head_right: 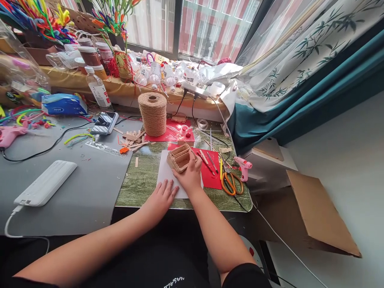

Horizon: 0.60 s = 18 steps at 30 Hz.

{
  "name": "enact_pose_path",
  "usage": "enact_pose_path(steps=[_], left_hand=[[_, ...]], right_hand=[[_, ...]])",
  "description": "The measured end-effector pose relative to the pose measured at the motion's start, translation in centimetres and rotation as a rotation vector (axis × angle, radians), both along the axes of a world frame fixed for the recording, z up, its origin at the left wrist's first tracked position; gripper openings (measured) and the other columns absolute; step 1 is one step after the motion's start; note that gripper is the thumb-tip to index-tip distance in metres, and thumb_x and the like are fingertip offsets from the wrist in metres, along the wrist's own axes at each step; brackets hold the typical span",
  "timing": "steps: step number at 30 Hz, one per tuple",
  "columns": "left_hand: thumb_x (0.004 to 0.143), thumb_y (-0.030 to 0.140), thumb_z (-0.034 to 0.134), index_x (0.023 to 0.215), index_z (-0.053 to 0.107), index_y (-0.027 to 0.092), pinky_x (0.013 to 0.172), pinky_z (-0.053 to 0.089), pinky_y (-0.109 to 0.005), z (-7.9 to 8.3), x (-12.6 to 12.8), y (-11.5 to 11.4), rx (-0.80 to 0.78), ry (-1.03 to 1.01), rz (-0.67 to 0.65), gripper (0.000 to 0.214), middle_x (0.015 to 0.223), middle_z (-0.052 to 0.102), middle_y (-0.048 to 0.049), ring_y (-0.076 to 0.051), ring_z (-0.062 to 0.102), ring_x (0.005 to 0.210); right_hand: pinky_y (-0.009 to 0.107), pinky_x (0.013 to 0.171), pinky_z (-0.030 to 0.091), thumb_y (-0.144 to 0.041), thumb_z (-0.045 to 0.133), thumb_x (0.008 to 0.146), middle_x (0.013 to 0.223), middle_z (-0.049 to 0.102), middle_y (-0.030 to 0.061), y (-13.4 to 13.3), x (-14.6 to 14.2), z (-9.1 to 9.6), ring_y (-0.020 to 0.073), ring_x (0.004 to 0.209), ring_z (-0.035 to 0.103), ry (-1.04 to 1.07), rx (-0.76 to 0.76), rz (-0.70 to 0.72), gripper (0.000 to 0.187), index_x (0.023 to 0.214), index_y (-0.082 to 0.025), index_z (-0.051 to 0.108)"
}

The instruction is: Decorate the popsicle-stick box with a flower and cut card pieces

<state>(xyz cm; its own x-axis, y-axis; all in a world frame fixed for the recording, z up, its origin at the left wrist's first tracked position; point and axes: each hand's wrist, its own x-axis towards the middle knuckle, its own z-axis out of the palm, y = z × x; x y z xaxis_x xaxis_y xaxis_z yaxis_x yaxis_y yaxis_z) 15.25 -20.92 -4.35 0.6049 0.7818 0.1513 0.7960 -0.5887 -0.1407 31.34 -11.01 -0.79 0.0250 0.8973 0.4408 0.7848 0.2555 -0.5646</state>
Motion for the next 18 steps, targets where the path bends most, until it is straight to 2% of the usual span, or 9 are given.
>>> enact_pose_path(steps=[4, 12, 18], left_hand=[[0.101, 0.019, 0.047, 0.153, 0.050, 0.011, 0.112, 0.046, -0.059, 0.0, 0.1, 0.0, 0.006, -0.001, 0.002, 0.053, 0.156, 0.047, -0.0281, -0.044, 0.052, 0.141], [0.101, 0.018, 0.046, 0.154, 0.048, 0.011, 0.114, 0.044, -0.059, 0.2, 0.1, -0.1, -0.021, -0.018, 0.015, 0.054, 0.158, 0.044, -0.0283, -0.043, 0.049, 0.144], [0.101, 0.018, 0.046, 0.154, 0.049, 0.011, 0.113, 0.044, -0.060, 0.1, 0.2, -0.1, -0.015, -0.021, 0.017, 0.053, 0.157, 0.046, -0.0281, -0.042, 0.050, 0.143]], right_hand=[[0.060, 0.111, 0.044, -0.046, 0.087, 0.071, 0.146, 0.033, 0.0199, -0.3, 0.4, -0.3, 0.0376, 0.137, 0.044, 0.028, -0.011, 0.005, 0.112, 0.159, -0.025, 0.021], [0.061, 0.112, 0.043, -0.051, 0.089, 0.068, 0.147, 0.034, 0.0202, -0.1, 0.6, -0.6, 0.0386, 0.141, 0.041, 0.046, -0.021, 0.012, 0.116, 0.159, -0.025, 0.021], [0.061, 0.111, 0.044, -0.048, 0.087, 0.070, 0.145, 0.034, 0.0184, -0.8, 1.2, 0.5, 0.0380, 0.139, 0.042, -0.010, -0.038, 0.050, 0.114, 0.160, -0.028, 0.021]])
